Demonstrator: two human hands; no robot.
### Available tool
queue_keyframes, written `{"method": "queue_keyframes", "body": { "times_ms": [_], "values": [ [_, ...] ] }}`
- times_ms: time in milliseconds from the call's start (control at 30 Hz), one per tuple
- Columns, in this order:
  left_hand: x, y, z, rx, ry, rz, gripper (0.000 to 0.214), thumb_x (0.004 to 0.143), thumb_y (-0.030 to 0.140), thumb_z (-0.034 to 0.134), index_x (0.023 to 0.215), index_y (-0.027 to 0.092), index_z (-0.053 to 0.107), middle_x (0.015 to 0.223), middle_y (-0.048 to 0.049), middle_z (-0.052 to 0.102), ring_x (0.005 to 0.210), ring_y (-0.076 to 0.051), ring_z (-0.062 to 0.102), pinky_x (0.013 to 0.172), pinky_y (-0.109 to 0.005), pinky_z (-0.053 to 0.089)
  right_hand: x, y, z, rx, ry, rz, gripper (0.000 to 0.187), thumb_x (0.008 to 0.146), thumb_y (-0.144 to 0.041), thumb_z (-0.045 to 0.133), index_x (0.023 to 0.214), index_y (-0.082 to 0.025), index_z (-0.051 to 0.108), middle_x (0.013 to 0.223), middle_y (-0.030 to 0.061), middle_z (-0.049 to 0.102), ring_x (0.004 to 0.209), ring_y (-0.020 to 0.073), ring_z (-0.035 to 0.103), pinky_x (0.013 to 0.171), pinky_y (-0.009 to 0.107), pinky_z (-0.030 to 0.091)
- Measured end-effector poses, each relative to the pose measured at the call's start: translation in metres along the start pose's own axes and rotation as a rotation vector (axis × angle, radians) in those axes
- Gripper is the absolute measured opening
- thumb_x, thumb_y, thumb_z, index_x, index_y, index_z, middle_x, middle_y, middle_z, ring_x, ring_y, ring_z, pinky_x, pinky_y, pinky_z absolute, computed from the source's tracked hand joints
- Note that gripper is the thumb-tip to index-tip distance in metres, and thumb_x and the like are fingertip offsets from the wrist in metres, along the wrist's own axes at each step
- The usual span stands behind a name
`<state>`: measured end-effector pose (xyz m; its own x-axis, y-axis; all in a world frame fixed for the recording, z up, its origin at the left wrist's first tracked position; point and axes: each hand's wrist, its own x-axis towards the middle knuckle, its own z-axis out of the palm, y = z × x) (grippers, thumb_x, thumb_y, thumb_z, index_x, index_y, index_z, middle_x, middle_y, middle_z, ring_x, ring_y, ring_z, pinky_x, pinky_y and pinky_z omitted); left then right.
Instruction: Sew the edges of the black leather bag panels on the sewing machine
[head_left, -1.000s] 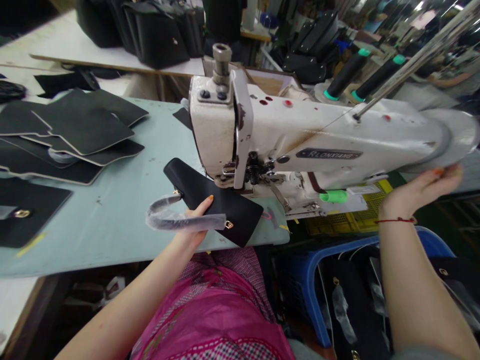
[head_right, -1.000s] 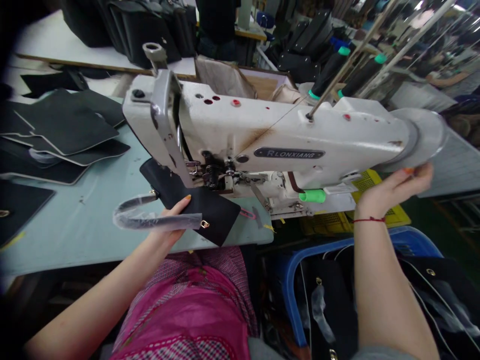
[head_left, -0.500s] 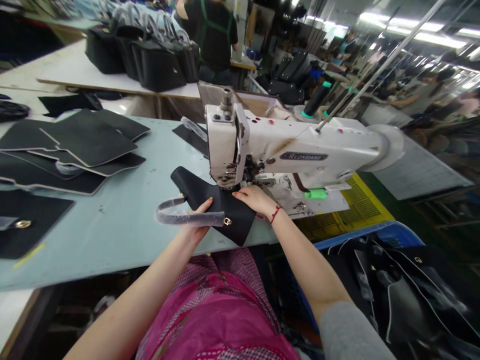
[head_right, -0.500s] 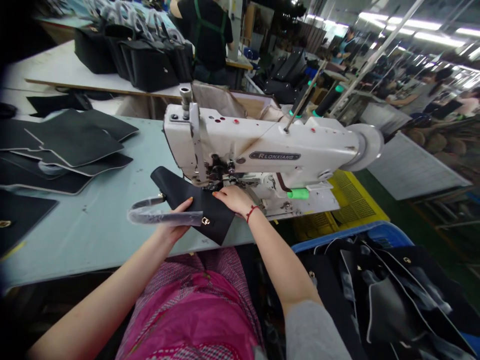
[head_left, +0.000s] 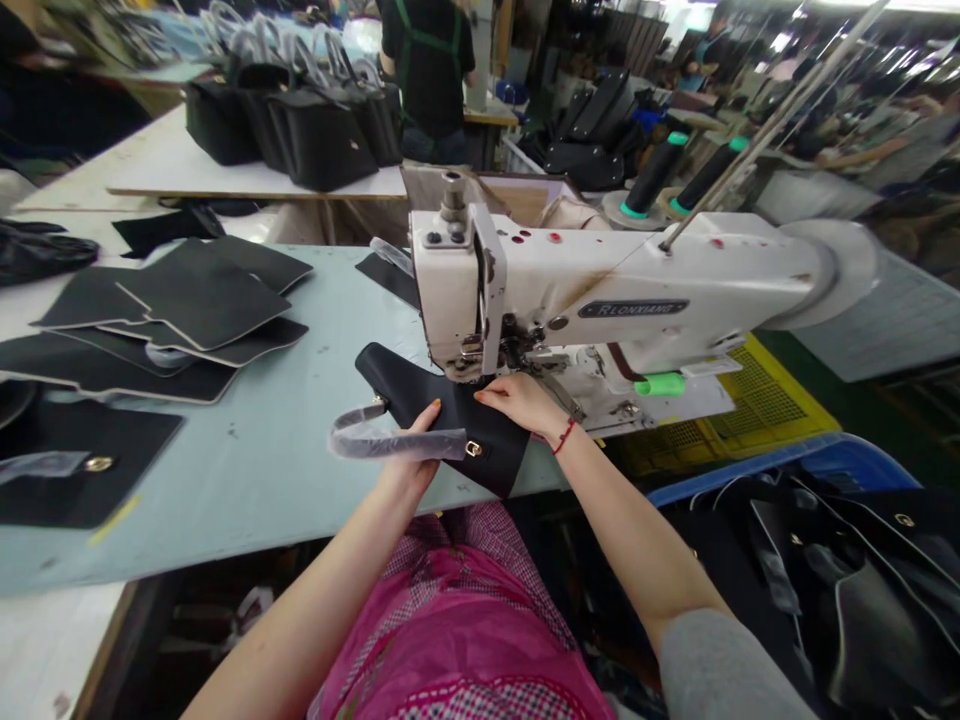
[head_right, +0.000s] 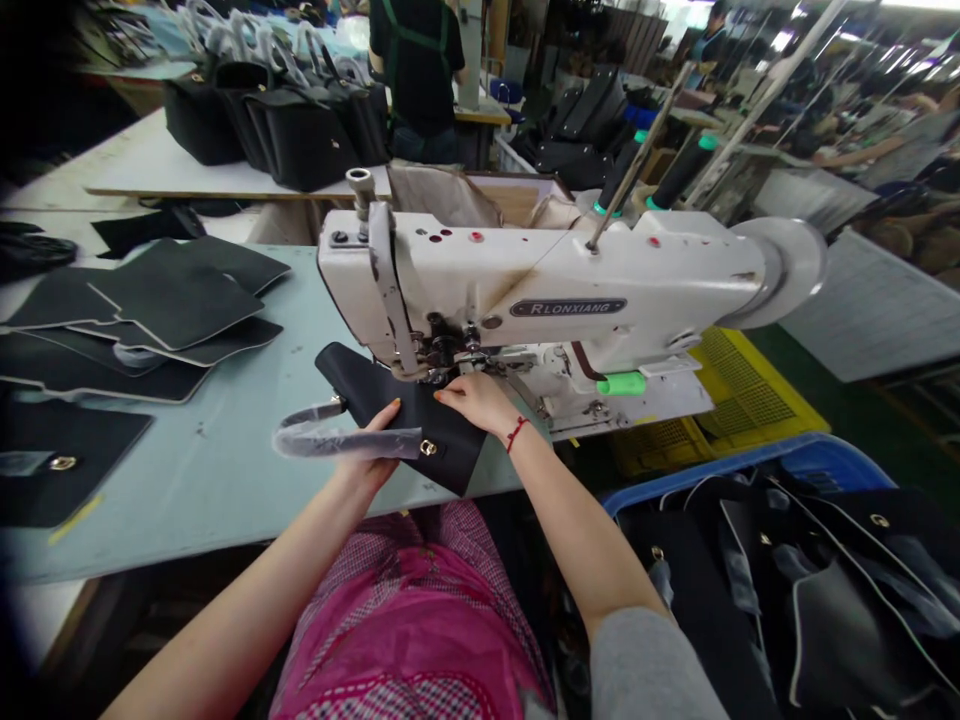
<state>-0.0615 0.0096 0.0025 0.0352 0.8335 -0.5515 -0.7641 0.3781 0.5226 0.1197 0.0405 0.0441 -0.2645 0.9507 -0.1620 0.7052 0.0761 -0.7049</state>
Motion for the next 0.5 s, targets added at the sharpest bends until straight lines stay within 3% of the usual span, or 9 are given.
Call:
{"method": "queue_keyframes", "body": {
  "times_ms": [133,267,400,500],
  "values": [
    [0.003,0.002,0.001,0.024,0.007,0.014,0.026,0.080,0.002,0.065,0.103,0.009,0.072,0.099,-0.0110,0.076,0.092,-0.023,0.074,0.091,-0.034,0.059,0.002,0.001,0.002,0.043,0.015,-0.015,0.031,0.089,-0.034,0.059,0.072,-0.012,0.071,0.059,-0.0015,0.049,0.060,0.0102,0.044,0.058,0.025,0.023],
    [0.011,0.010,-0.003,0.083,0.011,0.019,0.023,0.078,0.002,0.066,0.099,0.008,0.073,0.096,-0.0103,0.077,0.080,-0.022,0.075,0.084,-0.034,0.061,0.000,0.002,0.006,0.082,0.027,-0.026,0.035,0.090,-0.035,0.057,0.064,-0.013,0.064,0.056,-0.0029,0.040,0.057,0.0094,0.039,0.056,0.025,0.022],
    [0.023,0.029,-0.004,0.214,0.032,-0.023,0.016,0.073,0.001,0.070,0.088,0.005,0.075,0.088,-0.0133,0.077,0.067,-0.023,0.073,0.070,-0.034,0.064,-0.004,0.001,0.018,0.156,0.058,-0.010,0.042,0.092,-0.042,0.053,0.059,-0.015,0.055,0.056,-0.0022,0.037,0.056,0.0101,0.036,0.055,0.026,0.021],
    [0.036,0.047,-0.004,0.321,-0.040,-0.040,0.025,0.067,0.001,0.075,0.091,0.007,0.075,0.092,-0.0150,0.077,0.070,-0.026,0.074,0.070,-0.036,0.064,-0.007,-0.001,0.032,0.233,0.106,0.036,0.041,0.092,-0.045,0.050,0.064,-0.016,0.056,0.060,-0.0004,0.044,0.060,0.0121,0.041,0.056,0.025,0.025]
  ]
}}
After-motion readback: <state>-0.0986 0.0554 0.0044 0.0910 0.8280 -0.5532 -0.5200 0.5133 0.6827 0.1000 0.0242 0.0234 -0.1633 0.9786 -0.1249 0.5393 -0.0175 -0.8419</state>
